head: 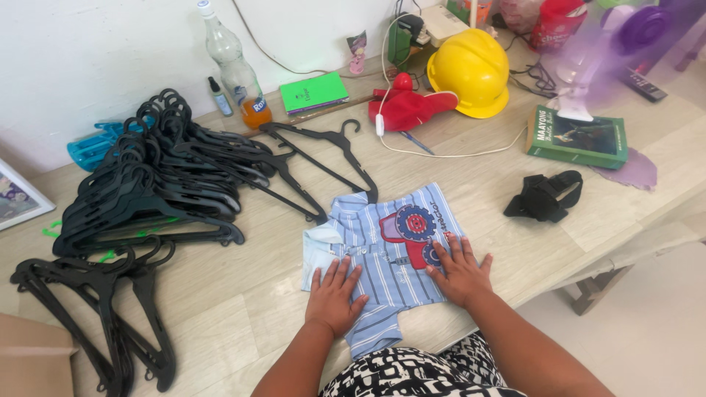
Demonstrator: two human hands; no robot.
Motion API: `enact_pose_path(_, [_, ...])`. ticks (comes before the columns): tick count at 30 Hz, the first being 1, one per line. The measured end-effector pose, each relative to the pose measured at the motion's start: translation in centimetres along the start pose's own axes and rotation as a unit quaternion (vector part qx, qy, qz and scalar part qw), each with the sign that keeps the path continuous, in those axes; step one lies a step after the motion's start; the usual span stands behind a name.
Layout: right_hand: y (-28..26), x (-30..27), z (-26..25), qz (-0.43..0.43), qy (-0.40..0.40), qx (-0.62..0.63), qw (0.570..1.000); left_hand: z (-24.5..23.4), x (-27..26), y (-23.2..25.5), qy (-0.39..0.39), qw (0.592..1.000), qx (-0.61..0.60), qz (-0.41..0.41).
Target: The person takes two children's shirts from a plastic bin, smooths them on a table, buttons them, places each on a hanger, and hangs them on a balcony railing. The first shirt is black with yellow sleeves and cartoon graphics; the second is light blue with stripes and a tractor graphic.
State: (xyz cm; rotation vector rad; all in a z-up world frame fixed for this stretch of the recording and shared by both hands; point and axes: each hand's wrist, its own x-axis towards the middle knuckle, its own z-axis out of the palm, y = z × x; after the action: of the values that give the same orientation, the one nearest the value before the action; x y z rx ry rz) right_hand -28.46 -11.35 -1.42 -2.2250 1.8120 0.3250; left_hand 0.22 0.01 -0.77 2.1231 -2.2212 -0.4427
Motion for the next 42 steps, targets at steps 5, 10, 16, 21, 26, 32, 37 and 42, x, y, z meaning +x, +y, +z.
enact_pose_path(5, [-0.1,0.3,0.0,0.000,0.019,-0.017,1.000,-0.7,-0.6,-0.5,-0.015,1.000,0.004,-0.022])
enact_pose_path(10, [-1.2,0.8,0.2,-0.016,0.032,0.007,0.999,-0.4,-0.9,-1.0,-0.003,1.000,0.006,-0.029])
enact_pose_path(16, [-7.8,-1.7,1.3,-0.237,0.030,-0.003,0.971,-0.5,-1.1,-1.1,-0.024,0.999,0.021,-0.039])
enact_pose_path(21, [-8.4,-3.1,-0.4,-0.266,-0.024,-0.044,0.963,-1.2,-1.3,-1.3,-0.031,0.999,0.026,-0.037])
enact_pose_path(26, [-5.9,0.1,-1.5,-0.170,-0.017,-0.048,0.984,-1.1,-1.5,-1.4,-0.027,0.999,0.014,-0.036])
enact_pose_path(32, [-0.5,3.4,0.7,-0.065,0.046,0.004,0.997,-0.6,-1.2,-2.2,0.002,0.999,-0.023,-0.029])
enact_pose_path(37, [0.8,3.4,2.3,-0.093,0.180,0.060,0.977,1.0,-0.7,-3.7,0.054,0.996,-0.069,-0.016])
enact_pose_path(42, [-0.8,-0.3,1.3,-0.073,0.220,0.067,0.970,1.2,-1.3,-4.5,0.078,0.993,-0.085,-0.009])
